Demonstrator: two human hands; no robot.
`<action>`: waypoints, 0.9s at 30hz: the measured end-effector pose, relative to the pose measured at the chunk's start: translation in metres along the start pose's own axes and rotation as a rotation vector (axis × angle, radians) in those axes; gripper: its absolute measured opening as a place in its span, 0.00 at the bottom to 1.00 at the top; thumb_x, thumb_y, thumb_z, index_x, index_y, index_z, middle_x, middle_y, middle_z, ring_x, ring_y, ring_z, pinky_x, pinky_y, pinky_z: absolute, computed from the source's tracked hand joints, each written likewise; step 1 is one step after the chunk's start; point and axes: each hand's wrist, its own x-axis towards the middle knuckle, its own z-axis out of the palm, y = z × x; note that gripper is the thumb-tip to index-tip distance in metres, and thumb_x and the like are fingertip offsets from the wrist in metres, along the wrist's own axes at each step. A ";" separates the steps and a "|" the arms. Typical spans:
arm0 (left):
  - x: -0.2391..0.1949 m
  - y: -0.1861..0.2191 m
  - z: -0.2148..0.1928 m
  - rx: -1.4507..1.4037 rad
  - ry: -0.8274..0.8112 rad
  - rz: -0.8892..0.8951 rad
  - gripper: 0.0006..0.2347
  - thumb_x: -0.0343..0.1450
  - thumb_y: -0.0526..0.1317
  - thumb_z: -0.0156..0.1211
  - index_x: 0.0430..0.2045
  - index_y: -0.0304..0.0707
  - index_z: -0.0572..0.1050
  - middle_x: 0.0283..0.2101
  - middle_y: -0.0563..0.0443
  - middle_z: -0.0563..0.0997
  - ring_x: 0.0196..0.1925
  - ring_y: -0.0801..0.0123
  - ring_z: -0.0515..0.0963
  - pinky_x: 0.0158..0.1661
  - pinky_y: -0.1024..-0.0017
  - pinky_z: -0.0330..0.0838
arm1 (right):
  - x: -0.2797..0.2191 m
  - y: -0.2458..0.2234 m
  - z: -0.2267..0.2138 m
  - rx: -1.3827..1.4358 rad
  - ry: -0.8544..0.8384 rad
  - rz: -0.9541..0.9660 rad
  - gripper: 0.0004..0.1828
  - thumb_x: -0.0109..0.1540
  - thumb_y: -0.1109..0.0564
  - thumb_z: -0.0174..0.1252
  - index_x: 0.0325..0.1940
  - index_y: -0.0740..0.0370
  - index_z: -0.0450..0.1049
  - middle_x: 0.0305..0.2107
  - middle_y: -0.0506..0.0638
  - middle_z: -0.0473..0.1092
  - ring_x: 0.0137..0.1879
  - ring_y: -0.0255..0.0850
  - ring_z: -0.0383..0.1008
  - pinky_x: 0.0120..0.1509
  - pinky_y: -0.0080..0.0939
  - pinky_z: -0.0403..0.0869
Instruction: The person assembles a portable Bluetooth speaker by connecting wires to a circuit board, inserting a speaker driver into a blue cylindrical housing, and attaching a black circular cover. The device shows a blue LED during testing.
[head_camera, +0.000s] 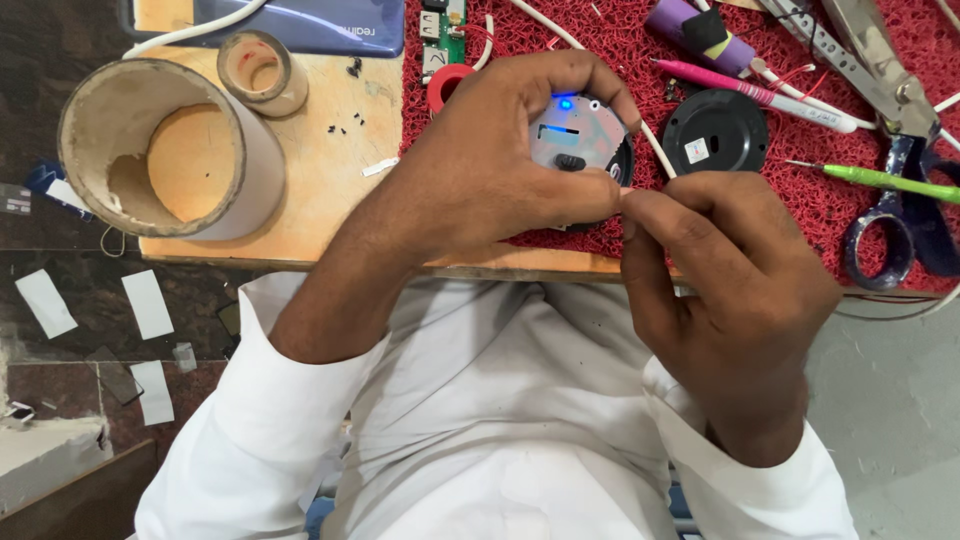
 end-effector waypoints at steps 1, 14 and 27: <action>0.000 0.001 0.002 0.026 0.016 -0.018 0.14 0.64 0.36 0.68 0.41 0.36 0.77 0.34 0.58 0.78 0.36 0.83 0.76 0.37 0.79 0.75 | 0.000 0.001 0.000 0.007 -0.003 -0.001 0.11 0.63 0.72 0.68 0.48 0.68 0.78 0.36 0.55 0.71 0.40 0.44 0.74 0.37 0.37 0.72; 0.003 -0.003 0.002 -0.084 -0.018 -0.009 0.11 0.67 0.33 0.65 0.42 0.34 0.76 0.34 0.57 0.78 0.35 0.83 0.76 0.36 0.78 0.74 | 0.007 -0.005 -0.002 0.085 -0.018 0.091 0.12 0.63 0.72 0.65 0.49 0.68 0.78 0.38 0.56 0.73 0.39 0.43 0.76 0.41 0.39 0.74; 0.004 0.000 -0.006 -0.063 -0.086 -0.010 0.11 0.69 0.34 0.66 0.44 0.34 0.77 0.37 0.58 0.79 0.38 0.82 0.78 0.40 0.79 0.77 | 0.019 -0.008 -0.011 0.126 -0.103 0.142 0.12 0.60 0.75 0.65 0.47 0.69 0.78 0.36 0.58 0.73 0.38 0.42 0.75 0.39 0.38 0.72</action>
